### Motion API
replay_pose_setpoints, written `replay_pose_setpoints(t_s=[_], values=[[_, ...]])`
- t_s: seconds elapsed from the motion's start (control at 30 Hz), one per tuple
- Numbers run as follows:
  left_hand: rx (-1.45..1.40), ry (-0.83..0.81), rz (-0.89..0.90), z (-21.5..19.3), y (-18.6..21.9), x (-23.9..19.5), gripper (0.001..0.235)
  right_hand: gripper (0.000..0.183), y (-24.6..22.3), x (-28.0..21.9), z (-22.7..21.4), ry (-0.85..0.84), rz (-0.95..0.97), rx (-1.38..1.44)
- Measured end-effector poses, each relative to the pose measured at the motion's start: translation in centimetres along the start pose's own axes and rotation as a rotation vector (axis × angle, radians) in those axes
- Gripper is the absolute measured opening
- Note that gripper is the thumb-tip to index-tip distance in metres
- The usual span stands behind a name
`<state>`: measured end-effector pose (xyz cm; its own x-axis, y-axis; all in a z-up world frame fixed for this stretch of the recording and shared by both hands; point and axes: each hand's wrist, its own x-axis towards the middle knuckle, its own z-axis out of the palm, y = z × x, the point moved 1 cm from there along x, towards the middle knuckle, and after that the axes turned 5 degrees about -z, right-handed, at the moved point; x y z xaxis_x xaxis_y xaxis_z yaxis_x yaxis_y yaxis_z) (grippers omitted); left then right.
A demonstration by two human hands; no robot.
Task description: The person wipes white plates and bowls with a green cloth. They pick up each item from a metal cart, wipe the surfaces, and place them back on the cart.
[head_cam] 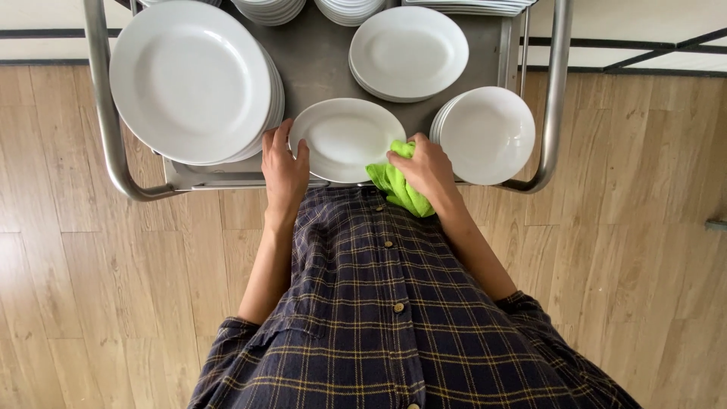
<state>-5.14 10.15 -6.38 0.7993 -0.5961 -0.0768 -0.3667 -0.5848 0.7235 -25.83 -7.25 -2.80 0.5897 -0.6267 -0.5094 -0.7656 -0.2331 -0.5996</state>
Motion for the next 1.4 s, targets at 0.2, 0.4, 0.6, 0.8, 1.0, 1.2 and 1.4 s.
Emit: replay_pose_setpoints(t_s=[0.2, 0.4, 0.6, 0.8, 1.0, 1.2, 1.4], values=[[-0.125, -0.065, -0.089, -1.6, 1.9, -0.4, 0.04, 0.057, -1.6, -2.4, -2.1, 0.086, -0.013, 0.16], [-1.006, -0.197, -0.404, -2.7, 1.8, 0.3, 0.021, 0.042, 0.0, -2.3, -3.6, 0.157, -0.118, 0.43], [-1.43, -0.414, -0.479, -4.5, 5.7, -0.5, 0.034, 0.029, -3.7, -4.3, -3.7, 0.311, -0.137, 0.602], [-1.4, -0.3, -0.711, -7.3, 6.3, 0.8, 0.043, 0.028, -4.2, -3.0, -2.9, 0.322, -0.218, 0.639], [-1.5, -0.096, -0.773, -12.7, 5.8, 4.2, 0.047, 0.041, -9.7, -3.3, -2.0, 0.731, -0.285, 0.692], [-1.633, -0.182, -0.656, -16.1, 1.7, 8.2, 0.054, 0.053, -18.2, -2.5, 3.8, 0.94, -0.628, 0.664], [-1.702, -0.28, -0.333, -16.3, -0.2, 7.8, 0.07, 0.084, -25.2, 2.4, 13.0, 0.703, -0.632, -0.279]])
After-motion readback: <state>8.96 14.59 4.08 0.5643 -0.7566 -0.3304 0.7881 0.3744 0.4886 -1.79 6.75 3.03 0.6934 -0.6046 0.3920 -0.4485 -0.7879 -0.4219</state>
